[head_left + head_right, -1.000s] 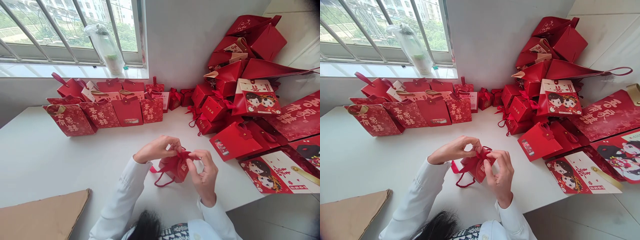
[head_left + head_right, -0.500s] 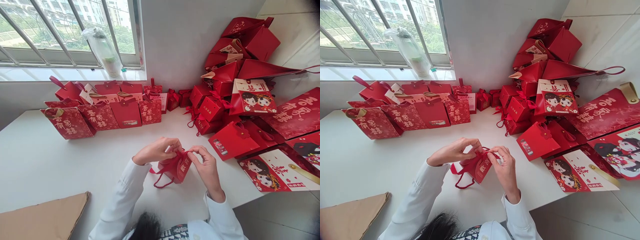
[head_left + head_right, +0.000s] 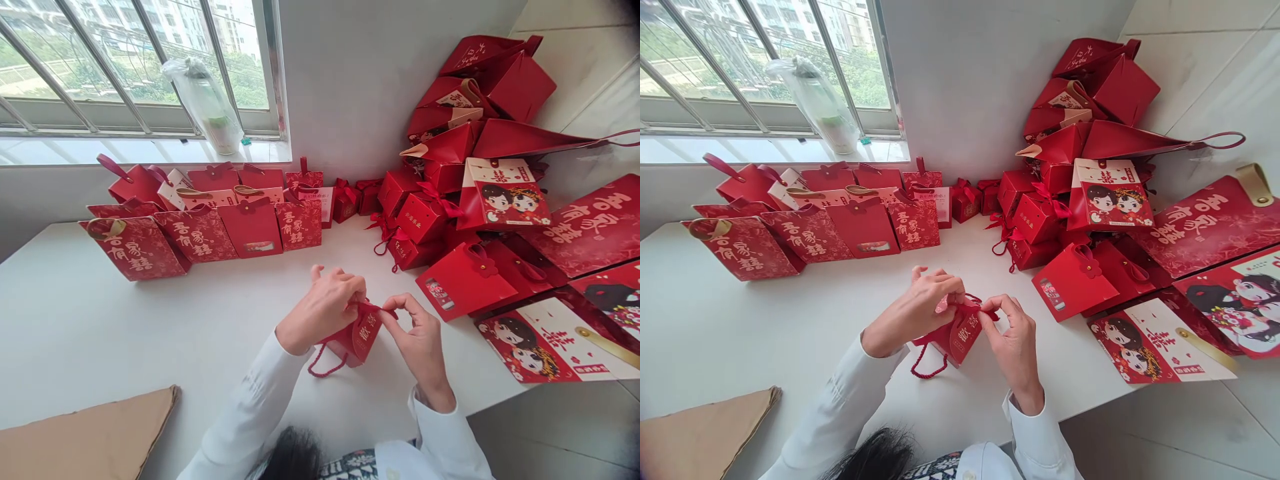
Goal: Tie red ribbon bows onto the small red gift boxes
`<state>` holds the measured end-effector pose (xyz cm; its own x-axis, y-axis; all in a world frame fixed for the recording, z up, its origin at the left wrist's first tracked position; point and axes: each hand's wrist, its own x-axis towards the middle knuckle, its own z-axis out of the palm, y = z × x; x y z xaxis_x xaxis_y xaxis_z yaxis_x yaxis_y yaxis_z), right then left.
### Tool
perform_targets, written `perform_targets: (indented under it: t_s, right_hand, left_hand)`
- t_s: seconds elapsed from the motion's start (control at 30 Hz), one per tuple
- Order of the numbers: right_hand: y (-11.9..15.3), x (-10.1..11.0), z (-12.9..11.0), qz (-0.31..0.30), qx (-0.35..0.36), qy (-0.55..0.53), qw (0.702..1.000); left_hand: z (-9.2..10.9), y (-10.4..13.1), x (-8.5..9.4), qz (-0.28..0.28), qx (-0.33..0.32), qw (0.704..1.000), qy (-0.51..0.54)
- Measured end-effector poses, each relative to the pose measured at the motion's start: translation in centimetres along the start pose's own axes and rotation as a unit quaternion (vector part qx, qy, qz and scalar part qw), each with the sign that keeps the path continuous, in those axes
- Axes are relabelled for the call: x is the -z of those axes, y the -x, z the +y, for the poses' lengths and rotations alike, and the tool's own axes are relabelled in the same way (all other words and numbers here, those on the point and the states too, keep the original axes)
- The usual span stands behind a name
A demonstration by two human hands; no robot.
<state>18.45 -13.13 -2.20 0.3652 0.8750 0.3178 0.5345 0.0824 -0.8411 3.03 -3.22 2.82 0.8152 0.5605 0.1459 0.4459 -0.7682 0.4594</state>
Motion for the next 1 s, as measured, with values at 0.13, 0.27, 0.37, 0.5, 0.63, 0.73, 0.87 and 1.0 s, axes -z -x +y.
perform_targets:
  t_s: [0.13,0.27,0.37,0.5,0.63,0.73,0.87,1.0]
  right_hand:
    - [0.3,0.3,-0.2,0.001,0.073,0.065,0.995]
    - [0.4,0.2,0.5,-0.004,0.163,0.163,0.973]
    - [0.4,0.2,1.1,0.019,0.244,0.245,0.938]
    - [0.4,0.0,1.6,0.059,0.279,0.282,0.916]
    - [0.5,-0.3,1.9,0.048,0.274,0.287,0.917]
    - [0.8,-0.4,1.9,0.027,0.257,0.278,0.925]
    - [1.2,0.1,1.5,-0.048,0.193,0.177,0.964]
    - [1.3,0.6,0.8,-0.084,0.103,0.028,0.991]
  left_hand:
    - [-0.1,0.0,-1.4,0.068,-0.055,0.99,-0.114]
    - [-0.5,0.3,-2.7,0.13,-0.092,0.968,-0.195]
    - [-0.6,0.7,-3.1,0.169,-0.109,0.95,-0.24]
    - [-0.3,1.2,-3.1,0.174,-0.078,0.945,-0.266]
    - [0.1,1.4,-3.3,0.168,-0.038,0.947,-0.27]
    - [0.1,1.4,-3.6,0.188,-0.03,0.945,-0.265]
    - [0.0,1.4,-4.0,0.21,-0.038,0.948,-0.235]
    - [-0.2,1.4,-4.1,0.23,-0.045,0.949,-0.212]
